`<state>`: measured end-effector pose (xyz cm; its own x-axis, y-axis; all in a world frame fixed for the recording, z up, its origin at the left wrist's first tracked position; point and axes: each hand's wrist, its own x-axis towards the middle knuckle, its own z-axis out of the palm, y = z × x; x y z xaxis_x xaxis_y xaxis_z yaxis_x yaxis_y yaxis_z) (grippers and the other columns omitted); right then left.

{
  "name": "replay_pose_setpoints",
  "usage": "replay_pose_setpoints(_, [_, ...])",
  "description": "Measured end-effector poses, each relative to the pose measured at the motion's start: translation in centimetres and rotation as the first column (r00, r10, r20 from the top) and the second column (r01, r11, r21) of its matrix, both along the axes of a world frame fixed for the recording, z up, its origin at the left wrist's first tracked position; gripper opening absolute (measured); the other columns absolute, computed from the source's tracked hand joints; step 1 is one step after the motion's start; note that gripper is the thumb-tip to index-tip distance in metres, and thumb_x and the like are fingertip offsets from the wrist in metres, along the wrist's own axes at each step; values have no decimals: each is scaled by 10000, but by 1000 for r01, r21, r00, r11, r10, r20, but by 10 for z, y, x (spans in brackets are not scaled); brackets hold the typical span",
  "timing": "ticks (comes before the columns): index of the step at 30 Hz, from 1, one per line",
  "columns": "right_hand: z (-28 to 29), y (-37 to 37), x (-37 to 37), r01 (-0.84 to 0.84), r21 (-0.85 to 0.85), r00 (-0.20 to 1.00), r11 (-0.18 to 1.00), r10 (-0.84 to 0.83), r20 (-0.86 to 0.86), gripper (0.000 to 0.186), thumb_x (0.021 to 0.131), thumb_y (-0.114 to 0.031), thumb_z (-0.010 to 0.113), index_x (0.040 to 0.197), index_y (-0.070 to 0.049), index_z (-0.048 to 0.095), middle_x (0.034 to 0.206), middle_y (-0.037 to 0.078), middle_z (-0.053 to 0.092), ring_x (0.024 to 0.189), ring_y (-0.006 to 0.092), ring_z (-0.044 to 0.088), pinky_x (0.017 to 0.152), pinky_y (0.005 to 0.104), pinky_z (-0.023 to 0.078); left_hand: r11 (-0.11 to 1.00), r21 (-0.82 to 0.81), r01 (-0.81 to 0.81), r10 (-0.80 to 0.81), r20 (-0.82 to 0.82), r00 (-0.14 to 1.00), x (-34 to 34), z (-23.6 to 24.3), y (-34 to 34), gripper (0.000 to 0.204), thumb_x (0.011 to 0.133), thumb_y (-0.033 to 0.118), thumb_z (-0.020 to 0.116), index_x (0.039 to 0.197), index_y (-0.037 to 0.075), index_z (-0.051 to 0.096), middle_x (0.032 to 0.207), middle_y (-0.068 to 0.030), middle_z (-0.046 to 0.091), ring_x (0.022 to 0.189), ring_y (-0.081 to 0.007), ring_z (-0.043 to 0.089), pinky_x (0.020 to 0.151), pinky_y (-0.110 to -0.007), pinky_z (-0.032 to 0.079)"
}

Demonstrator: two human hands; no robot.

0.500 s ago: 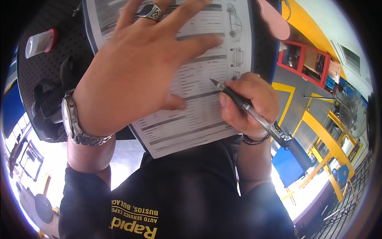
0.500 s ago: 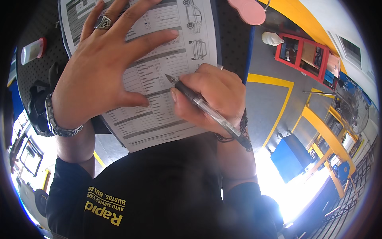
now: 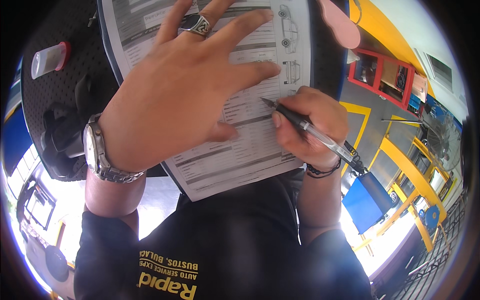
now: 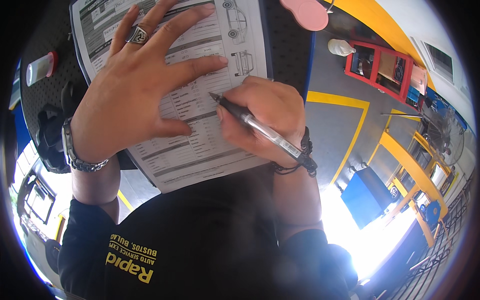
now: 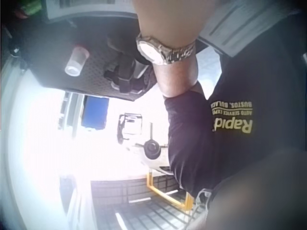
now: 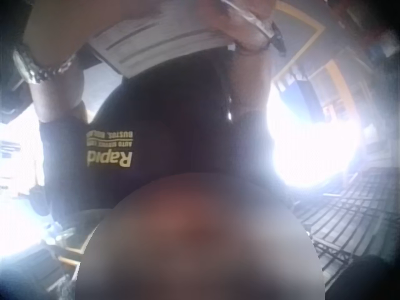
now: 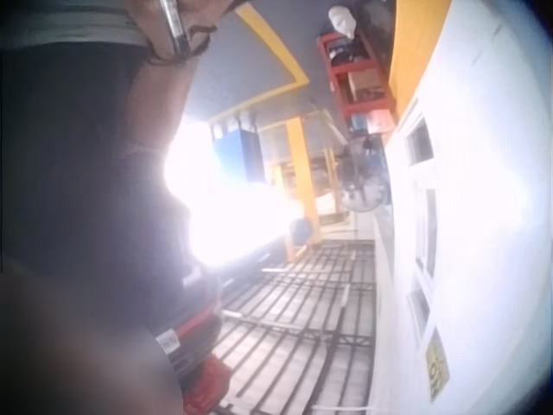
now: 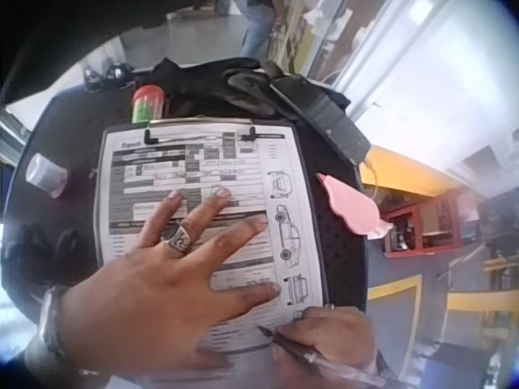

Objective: The person writes on a service form, then unpacks brake pads from a box. They compare the new pads to the old ones, attach small metal clips to the new pads, and place the new pads into the brake caliper on a lifted vehicle.

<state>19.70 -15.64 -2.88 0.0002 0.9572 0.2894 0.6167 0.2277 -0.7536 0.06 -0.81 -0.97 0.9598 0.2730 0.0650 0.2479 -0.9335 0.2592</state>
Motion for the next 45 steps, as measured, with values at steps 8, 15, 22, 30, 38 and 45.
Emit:
replay_pose_setpoints(8, [2, 2, 0, -11, -9, 1000, 1000, 11, -4, 191, 775, -87, 804, 872, 4, 667, 652, 102, 606, 525, 228, 566, 500, 305, 420, 1000, 9, -6, 6, 31, 999, 3, -2, 0, 822, 742, 590, 799, 1462, 273, 560, 1626, -189, 293, 1526, -473, 161, 1213, -682, 126])
replay_pose_setpoints(15, [2, 1, 0, -5, -32, 1000, 999, 5, -7, 194, 785, -112, 806, 864, -2, 666, 650, 103, 604, 529, 230, 571, 503, 308, 424, 1000, 10, -12, 11, 36, 999, 3, -2, -1, 817, 745, 588, 798, 1461, 274, 560, 1625, -189, 294, 1525, -474, 160, 1213, -684, 125])
replay_pose_setpoints(22, [8, 3, -1, 0, -69, 1000, 998, 2, 19, 191, 750, -110, 801, 830, -44, 640, 671, 80, 618, 540, 257, 611, 488, 337, 461, 1000, 7, -17, 17, 37, 999, 3, -1, -2, 812, 748, 585, 797, 1460, 276, 561, 1625, -189, 295, 1525, -474, 160, 1212, -686, 124])
replay_pose_setpoints(30, [7, 1, 0, -27, -79, 999, 997, 29, 18, 193, 755, -132, 810, 834, -50, 653, 682, 80, 635, 543, 255, 623, 494, 340, 468, 1000, 9, -18, 17, 38, 999, 2, -3, -2, 806, 751, 582, 796, 1460, 277, 562, 1625, -189, 295, 1525, -475, 159, 1211, -688, 123])
replay_pose_setpoints(38, [10, 2, 0, -56, -103, 997, 993, 61, 47, 197, 763, -145, 820, 839, -49, 665, 694, 75, 656, 554, 256, 639, 503, 335, 480, 1000, 8, -14, 13, 42, 999, 1, -2, -1, 800, 755, 580, 794, 1459, 278, 562, 1625, -190, 296, 1525, -476, 158, 1210, -690, 122])
replay_pose_setpoints(45, [10, 2, -1, -54, -84, 997, 995, 59, 57, 196, 768, -159, 822, 830, -46, 674, 679, 78, 654, 555, 254, 645, 497, 338, 482, 1000, 10, -11, 11, 37, 999, 1, -4, -2, 795, 757, 577, 793, 1458, 279, 563, 1624, -190, 297, 1525, -476, 157, 1209, -692, 121])
